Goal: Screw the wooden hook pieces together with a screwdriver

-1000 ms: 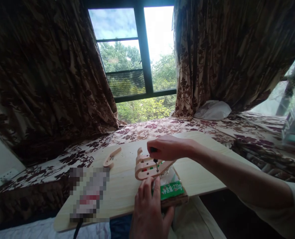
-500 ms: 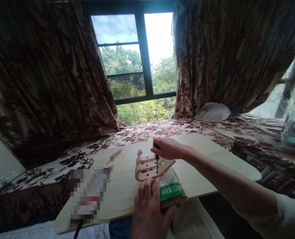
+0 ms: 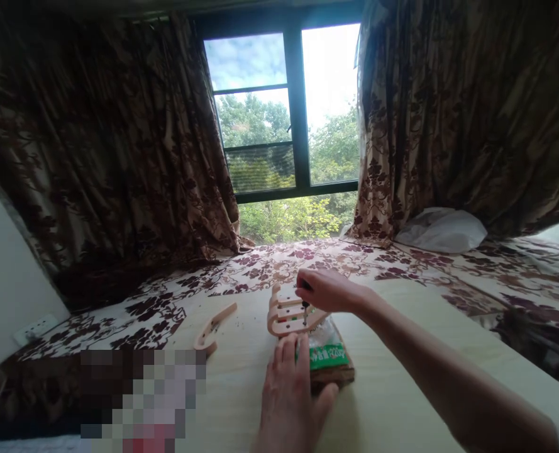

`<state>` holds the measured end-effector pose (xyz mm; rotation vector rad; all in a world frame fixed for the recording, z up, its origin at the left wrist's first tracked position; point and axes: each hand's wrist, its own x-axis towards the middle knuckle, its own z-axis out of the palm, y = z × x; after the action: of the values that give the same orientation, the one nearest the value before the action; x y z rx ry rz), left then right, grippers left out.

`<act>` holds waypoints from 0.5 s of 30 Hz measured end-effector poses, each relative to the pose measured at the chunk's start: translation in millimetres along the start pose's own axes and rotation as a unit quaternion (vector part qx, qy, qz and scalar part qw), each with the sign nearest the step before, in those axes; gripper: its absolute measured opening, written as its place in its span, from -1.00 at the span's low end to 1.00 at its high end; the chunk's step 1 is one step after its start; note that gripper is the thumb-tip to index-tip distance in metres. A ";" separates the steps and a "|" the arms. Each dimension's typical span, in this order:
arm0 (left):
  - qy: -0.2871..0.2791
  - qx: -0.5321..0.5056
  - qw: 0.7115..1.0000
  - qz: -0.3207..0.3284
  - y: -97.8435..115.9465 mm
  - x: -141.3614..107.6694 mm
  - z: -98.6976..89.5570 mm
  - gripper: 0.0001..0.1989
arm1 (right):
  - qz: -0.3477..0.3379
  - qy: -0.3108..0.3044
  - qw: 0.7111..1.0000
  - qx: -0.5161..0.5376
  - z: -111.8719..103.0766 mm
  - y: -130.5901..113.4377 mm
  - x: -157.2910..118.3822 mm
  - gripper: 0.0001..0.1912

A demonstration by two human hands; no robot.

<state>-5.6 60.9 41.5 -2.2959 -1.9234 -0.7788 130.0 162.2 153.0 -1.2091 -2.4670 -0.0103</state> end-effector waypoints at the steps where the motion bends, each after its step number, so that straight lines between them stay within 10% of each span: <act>1: 0.006 -0.022 0.999 0.027 -7.5 -1.1 -2.3 -0.40 | -0.016 0.000 0.999 0.035 1.4 1.5 0.4 -0.86; 4: 0.052 -0.107 0.993 0.027 -32.0 0.6 -14.0 -0.69 | -0.057 -0.005 0.993 0.102 5.7 4.4 -1.5 -0.81; 7: 0.105 -0.184 0.970 -0.119 -48.5 13.5 -21.9 -0.67 | -0.054 0.011 0.991 0.121 8.6 7.6 -2.9 -0.76; 11: 0.024 -0.349 0.898 -0.265 -49.3 34.9 -12.4 -0.48 | -0.036 0.014 0.989 0.140 10.8 18.4 -1.0 -0.75; 15: 0.001 -0.440 0.853 -0.280 -40.7 45.2 -0.1 -0.51 | -0.026 -0.001 0.985 0.173 14.4 31.8 -2.0 -0.76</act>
<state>-39.1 111.2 48.5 -1.9804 -2.6463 -2.0939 150.4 183.2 133.8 -0.9936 -2.3744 0.3890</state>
